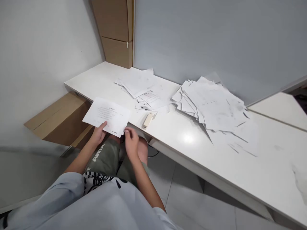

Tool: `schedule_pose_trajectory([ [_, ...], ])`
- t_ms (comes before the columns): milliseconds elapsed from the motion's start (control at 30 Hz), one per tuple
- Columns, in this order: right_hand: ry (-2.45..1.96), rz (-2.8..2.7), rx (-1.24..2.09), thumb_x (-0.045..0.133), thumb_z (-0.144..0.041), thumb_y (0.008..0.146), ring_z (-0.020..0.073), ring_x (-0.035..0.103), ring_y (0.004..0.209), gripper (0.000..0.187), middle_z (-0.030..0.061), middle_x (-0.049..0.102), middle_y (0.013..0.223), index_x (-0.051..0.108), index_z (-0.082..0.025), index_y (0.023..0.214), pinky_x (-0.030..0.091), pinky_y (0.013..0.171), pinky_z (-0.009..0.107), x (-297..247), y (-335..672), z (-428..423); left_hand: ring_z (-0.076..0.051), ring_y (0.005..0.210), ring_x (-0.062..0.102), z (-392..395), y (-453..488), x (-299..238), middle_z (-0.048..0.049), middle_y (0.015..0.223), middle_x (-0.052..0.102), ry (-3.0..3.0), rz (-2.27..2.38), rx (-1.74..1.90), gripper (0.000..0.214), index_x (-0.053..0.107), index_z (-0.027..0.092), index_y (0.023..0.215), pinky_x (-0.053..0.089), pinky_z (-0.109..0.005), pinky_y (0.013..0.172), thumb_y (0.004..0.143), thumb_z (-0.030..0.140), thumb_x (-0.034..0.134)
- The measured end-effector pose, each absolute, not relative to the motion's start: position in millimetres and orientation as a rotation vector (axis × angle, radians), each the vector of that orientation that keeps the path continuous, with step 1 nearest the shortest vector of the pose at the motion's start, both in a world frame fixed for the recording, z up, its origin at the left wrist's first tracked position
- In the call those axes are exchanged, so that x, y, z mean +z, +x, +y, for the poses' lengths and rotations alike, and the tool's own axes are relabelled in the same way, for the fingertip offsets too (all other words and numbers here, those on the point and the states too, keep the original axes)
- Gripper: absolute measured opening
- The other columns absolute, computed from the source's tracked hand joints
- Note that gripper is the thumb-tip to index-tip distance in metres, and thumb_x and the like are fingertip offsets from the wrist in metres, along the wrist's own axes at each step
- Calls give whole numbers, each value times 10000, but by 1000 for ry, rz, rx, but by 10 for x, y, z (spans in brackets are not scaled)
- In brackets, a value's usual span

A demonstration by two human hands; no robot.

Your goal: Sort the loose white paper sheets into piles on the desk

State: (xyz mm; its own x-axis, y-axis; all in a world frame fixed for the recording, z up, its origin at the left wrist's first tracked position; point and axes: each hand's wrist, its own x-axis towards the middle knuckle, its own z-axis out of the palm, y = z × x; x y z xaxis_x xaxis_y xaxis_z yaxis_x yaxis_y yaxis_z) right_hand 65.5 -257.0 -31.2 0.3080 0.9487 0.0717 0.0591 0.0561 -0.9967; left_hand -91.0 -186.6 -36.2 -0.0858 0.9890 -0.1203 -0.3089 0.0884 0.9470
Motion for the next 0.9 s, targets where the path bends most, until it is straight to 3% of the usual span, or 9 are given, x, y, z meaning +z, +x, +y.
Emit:
schedule_pose_trajectory([
  [133,-1155,-559,1274,623,-550,775,248,657,961,450,72,707,1066,607,-229,1091,539,823,395,-440,762,-3137,-305,1362,460,-2650,-914,-580,-65,1327,624,1033,1174,1190,604,601,287,1277,370,-442,1168,740,530,732],
  [267,-1017,-458,1309,743,-495,689,266,671,960,445,71,728,1048,648,-222,1028,555,819,397,-279,868,-3433,-331,1393,412,-3211,-885,-707,-55,1368,592,1211,1271,980,712,572,305,1328,301,-464,1207,706,611,736],
  [467,-1231,-599,793,716,-531,703,236,658,836,382,65,728,902,658,-209,899,549,745,377,81,1420,-3578,-286,1367,454,-3139,-467,-279,-64,1463,496,1247,1019,1164,856,324,346,1489,385,-428,1152,767,719,593],
  [633,-1421,-732,262,644,-564,764,250,634,929,393,75,705,942,657,-211,936,525,803,387,412,2375,-3811,-263,1391,418,-2738,195,109,-83,1508,411,1447,643,1118,987,222,371,1501,407,-369,1114,698,617,741],
  [733,-1470,-817,192,646,-559,758,259,627,940,388,71,699,954,660,-218,942,508,816,395,458,2917,-3851,-253,1346,464,-2478,818,80,-120,1442,470,1537,489,975,1020,260,301,1488,377,-373,1127,658,519,811],
  [900,-1360,-737,191,625,-593,703,246,616,864,440,61,672,879,603,-212,923,495,769,379,111,3603,-3588,-275,1191,583,-2128,1803,-88,-121,1208,637,1562,521,911,689,515,217,1256,417,-432,1084,687,506,777],
])
